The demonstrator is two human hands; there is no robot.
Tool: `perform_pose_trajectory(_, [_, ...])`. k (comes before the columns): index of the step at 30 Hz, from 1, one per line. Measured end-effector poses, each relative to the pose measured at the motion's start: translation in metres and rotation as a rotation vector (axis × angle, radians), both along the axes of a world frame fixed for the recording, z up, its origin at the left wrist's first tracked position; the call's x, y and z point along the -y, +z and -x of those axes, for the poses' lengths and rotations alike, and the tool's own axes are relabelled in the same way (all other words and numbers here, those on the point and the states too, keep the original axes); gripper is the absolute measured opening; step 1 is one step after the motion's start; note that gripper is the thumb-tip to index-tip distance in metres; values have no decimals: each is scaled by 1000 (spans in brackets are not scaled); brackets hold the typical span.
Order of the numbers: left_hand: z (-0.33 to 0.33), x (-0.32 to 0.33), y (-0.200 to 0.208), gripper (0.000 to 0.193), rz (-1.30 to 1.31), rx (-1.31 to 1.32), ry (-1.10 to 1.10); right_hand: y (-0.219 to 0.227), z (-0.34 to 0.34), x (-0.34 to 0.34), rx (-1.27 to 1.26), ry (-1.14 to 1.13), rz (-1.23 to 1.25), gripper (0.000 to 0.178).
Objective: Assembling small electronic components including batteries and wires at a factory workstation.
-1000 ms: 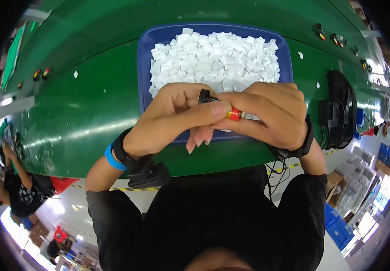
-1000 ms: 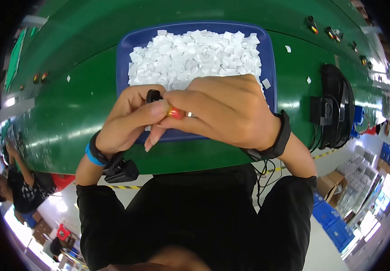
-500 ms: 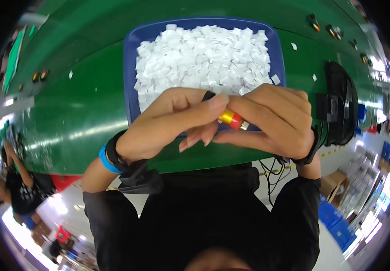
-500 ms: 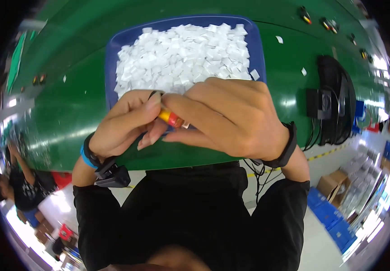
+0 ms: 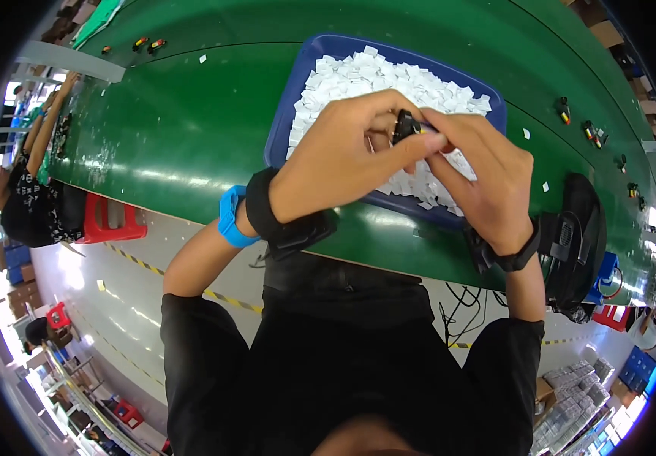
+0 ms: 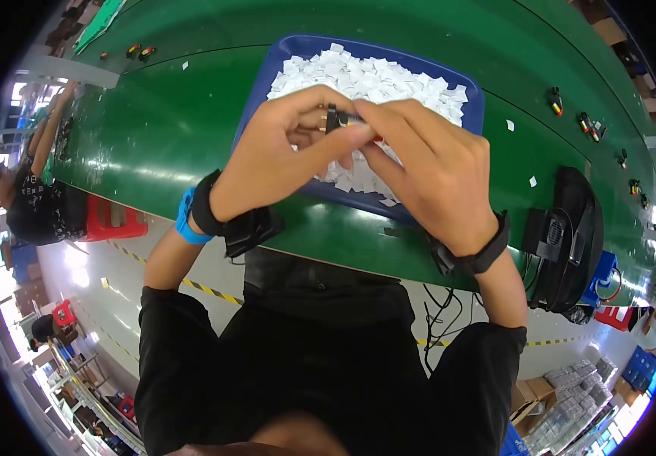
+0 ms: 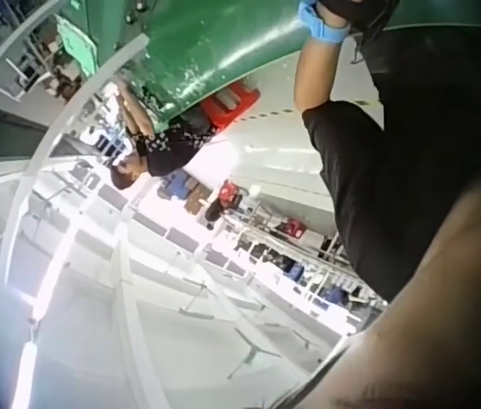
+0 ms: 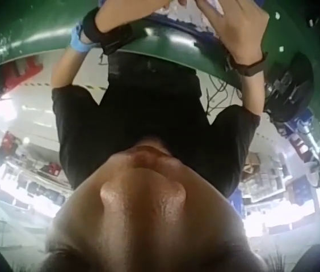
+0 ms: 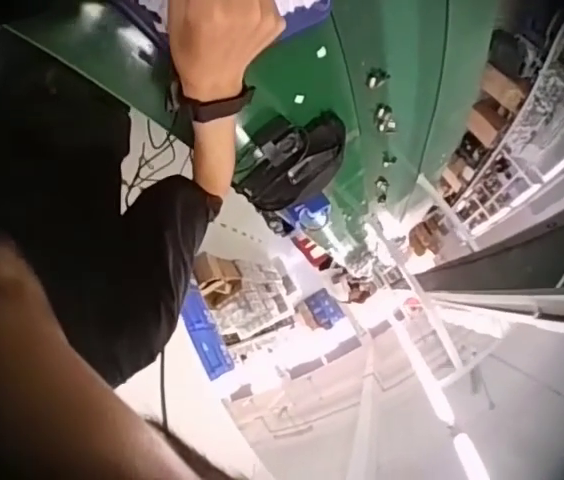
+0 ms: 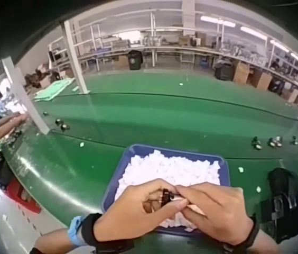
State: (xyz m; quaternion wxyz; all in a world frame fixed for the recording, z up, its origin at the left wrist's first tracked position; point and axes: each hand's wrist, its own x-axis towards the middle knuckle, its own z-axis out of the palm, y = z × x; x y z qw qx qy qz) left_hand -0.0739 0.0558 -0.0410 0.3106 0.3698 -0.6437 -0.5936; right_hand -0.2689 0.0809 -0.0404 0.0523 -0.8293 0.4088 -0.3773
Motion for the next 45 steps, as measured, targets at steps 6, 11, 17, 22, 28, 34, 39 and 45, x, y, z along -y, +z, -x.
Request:
perform_pose_trajectory(6, [-2, 21, 8, 26, 168, 98, -53, 4, -4, 4, 55, -75, -18, 37])
perform_pose_trajectory(11, [-5, 35, 12, 27, 332, 123, -97, 9, -8, 8, 5, -77, 89, 36])
perform_pose_trajectory(17, [-14, 53, 16, 25, 254, 102, -81, 13, -13, 31, -77, -59, 123, 35])
perform_pose_trajectory(22, [-1, 74, -6, 26, 119, -30, -153, 4, -1, 42, -92, -120, 91, 35])
perform_pose_trajectory(28, [10, 130, 19, 30, 10, 207, -67, -13, 26, 62, 254, -189, -321, 28])
perform_pose_trajectory(34, [-78, 267, -48, 31, 28, 160, 378, -36, 129, 123, 88, -425, -380, 30])
perform_pose_trajectory(39, [-110, 324, -89, 37, -136, 508, 286, -118, 263, 166, -67, -1059, -444, 29])
perform_pose_trajectory(45, [-149, 323, -101, 47, 217, 884, 727, -164, 309, 180, -493, -1490, -303, 34])
